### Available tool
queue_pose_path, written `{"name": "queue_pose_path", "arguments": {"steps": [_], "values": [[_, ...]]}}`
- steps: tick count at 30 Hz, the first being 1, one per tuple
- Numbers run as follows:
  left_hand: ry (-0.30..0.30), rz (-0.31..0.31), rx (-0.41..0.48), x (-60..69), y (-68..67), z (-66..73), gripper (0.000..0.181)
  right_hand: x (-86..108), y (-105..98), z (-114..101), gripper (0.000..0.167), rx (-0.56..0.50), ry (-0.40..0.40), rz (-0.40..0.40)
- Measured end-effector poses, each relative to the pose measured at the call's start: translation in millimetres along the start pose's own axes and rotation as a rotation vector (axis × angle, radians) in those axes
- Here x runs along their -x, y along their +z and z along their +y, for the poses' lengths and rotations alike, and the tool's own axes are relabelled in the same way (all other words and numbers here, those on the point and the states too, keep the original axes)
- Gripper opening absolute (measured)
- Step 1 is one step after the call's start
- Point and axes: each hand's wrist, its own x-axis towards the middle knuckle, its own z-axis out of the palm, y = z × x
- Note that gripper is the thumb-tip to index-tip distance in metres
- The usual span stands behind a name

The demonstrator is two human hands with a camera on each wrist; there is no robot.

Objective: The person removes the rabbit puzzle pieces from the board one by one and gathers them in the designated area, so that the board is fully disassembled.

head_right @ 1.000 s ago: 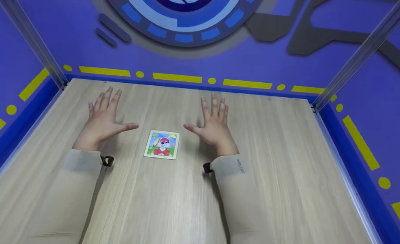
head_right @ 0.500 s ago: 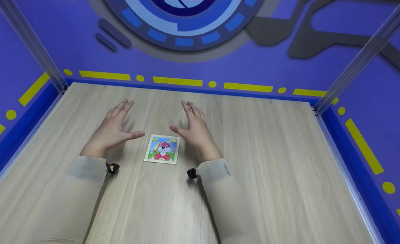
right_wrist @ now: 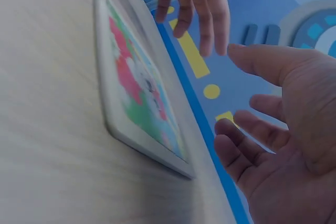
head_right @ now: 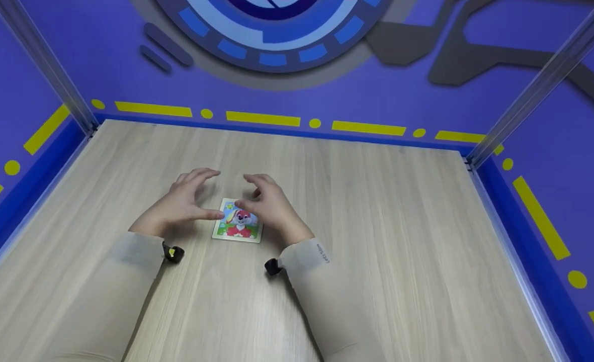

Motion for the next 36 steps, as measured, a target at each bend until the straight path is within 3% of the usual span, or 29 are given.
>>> {"name": "queue_pose_path", "arguments": {"steps": [7, 14, 18, 29, 36], "values": [[0.043, -0.12, -0.004, 1.9, 7.7, -5.5, 0.119, -1.3, 16, 2, 0.068, 0.07, -0.051, -0.084], [0.024, -0.187, -0.089, 4.5, 11.5, -8.5, 0.111, -1.7, 26, 5, 0.068, 0.146, -0.035, -0.14], [0.035, -0.192, -0.097, 4.3, 12.8, -6.5, 0.106, 1.1, 29, 6, 0.069, 0.203, -0.028, -0.152], [0.04, -0.189, -0.103, 2.3, 11.9, -3.1, 0.106, 2.2, 24, 2, 0.058, 0.315, -0.132, -0.209], [0.057, -0.187, -0.108, 3.3, 12.2, -5.0, 0.105, 1.7, 23, 2, 0.058, 0.333, -0.135, -0.237]]}}
